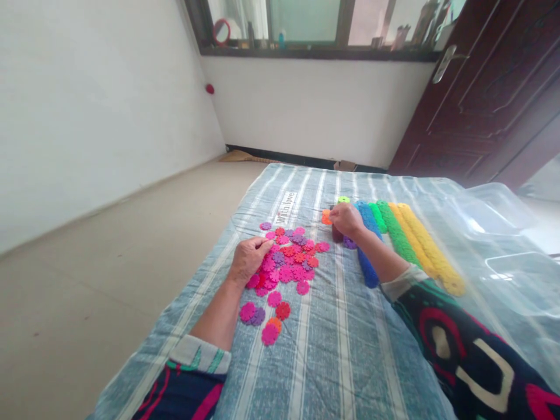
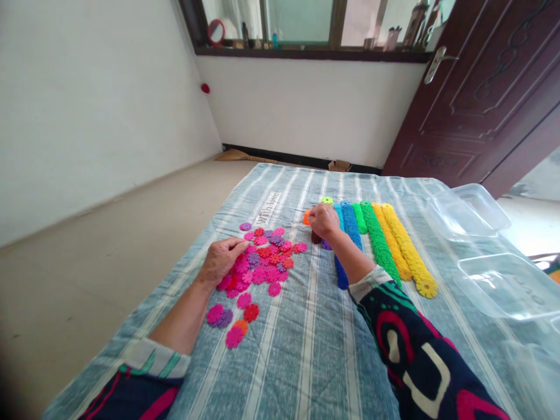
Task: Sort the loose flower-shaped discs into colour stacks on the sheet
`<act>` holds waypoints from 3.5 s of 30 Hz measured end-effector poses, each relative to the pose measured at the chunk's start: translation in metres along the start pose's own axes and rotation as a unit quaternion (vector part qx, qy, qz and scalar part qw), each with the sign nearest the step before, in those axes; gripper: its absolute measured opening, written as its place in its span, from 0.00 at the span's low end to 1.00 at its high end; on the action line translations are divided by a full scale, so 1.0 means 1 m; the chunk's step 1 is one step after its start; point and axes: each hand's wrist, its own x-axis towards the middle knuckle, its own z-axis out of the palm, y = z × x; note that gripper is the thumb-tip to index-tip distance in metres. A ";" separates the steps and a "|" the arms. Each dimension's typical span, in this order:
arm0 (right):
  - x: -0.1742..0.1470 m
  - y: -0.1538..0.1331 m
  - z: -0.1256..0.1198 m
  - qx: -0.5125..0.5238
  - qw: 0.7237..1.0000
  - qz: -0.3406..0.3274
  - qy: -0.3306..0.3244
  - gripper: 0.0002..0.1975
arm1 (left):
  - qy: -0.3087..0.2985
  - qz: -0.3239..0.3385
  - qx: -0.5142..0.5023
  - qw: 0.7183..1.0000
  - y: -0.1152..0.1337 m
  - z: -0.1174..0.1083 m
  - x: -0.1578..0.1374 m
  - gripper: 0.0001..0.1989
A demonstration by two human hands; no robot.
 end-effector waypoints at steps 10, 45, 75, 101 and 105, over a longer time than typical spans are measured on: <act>0.009 0.001 0.013 -0.053 0.998 0.011 -0.027 0.14 | 0.001 0.001 0.004 1.000 0.001 0.000 -0.001 0.14; -0.160 -0.108 0.017 0.113 0.894 -0.431 -0.053 0.08 | -0.004 -0.004 0.010 1.000 0.004 0.003 -0.002 0.16; -0.151 -0.109 0.024 0.187 0.887 -0.397 -0.144 0.16 | -0.004 0.003 0.017 1.000 -0.003 0.002 0.002 0.16; 0.006 0.024 0.012 0.054 0.987 -0.151 0.015 0.14 | -0.002 0.000 0.018 1.000 -0.001 0.001 0.000 0.14; 0.023 0.034 0.014 0.017 0.989 -0.144 -0.010 0.13 | 0.000 0.002 0.022 1.000 -0.002 0.001 0.000 0.15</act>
